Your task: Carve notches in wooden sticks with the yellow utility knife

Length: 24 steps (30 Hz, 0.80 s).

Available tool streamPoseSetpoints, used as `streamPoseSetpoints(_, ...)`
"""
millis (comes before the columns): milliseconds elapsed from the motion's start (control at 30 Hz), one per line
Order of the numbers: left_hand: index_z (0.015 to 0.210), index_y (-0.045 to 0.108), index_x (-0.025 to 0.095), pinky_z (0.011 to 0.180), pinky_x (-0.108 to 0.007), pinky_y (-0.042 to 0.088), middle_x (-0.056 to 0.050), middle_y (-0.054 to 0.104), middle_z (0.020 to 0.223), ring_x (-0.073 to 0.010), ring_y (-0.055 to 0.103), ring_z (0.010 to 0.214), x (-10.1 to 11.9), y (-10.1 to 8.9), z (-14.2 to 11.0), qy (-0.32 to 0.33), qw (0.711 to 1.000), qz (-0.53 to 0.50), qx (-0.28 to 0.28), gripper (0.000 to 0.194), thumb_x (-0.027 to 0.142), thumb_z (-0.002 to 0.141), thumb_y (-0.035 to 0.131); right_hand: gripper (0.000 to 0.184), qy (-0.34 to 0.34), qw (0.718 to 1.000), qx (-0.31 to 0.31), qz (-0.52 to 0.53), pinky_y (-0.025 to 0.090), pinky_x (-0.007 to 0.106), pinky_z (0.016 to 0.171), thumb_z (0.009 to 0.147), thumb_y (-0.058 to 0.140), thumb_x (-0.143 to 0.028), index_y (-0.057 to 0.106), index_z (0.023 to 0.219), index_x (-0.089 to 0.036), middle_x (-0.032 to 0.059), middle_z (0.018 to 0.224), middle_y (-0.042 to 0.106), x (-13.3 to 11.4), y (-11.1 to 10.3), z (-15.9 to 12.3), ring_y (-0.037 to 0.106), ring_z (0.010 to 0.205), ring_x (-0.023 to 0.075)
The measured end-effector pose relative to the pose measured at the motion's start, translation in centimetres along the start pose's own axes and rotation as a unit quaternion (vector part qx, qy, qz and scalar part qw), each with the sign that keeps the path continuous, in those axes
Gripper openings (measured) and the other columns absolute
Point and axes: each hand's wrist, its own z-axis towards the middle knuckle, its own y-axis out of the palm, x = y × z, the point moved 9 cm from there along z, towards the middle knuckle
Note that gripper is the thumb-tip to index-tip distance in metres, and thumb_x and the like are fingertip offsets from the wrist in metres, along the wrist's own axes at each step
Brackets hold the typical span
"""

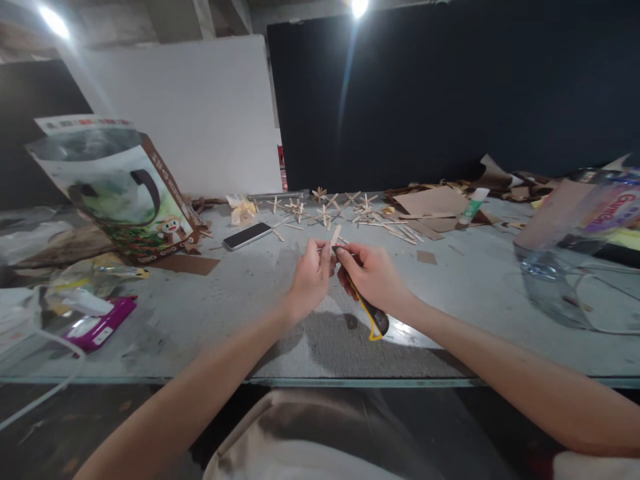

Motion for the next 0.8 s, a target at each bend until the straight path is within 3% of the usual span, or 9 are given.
streamPoseSetpoints(300, 0.101, 0.047, 0.023, 0.049, -0.026, 0.047, 0.006, 0.057, 0.065, -0.0129, 0.061, 0.052, -1.0, 0.9, 0.0, -0.032, 0.996, -0.079, -0.015, 0.048, 0.070, 0.102, 0.045, 0.037, 0.051, 0.994, -0.014, 0.091, 0.041, 0.023, 0.036, 0.100, 0.055, -0.048, 0.051, 0.073, -0.024, -0.0043, 0.051, 0.054, 0.8, 0.7, 0.0, 0.050, 0.037, 0.0115)
streamPoseSetpoints(633, 0.107, 0.039, 0.025, 0.040, -0.030, 0.044, 0.009, 0.055, 0.052, -0.0181, 0.057, 0.038, -0.7, 2.7, -0.9, -0.081, 0.982, -0.141, -0.093, 0.035, 0.059, 0.105, 0.045, 0.035, 0.051, 0.989, -0.030, 0.135, 0.043, 0.023, 0.038, 0.101, 0.054, -0.051, 0.051, 0.078, -0.024, -0.0045, 0.056, 0.057, 0.1, 1.3, -0.7, 0.048, 0.038, 0.0103)
streamPoseSetpoints(800, 0.103, 0.042, 0.025, 0.049, -0.029, 0.042, 0.008, 0.053, 0.061, -0.0129, 0.054, 0.047, 0.5, 1.2, -0.5, -0.028, 0.993, -0.112, -0.028, 0.035, 0.059, 0.107, 0.043, 0.040, -0.013, 0.996, 0.038, 0.080, 0.040, 0.023, 0.037, 0.100, 0.053, -0.061, 0.057, 0.086, -0.024, -0.0050, 0.054, 0.056, -1.0, -0.4, -0.7, 0.051, 0.038, 0.0111)
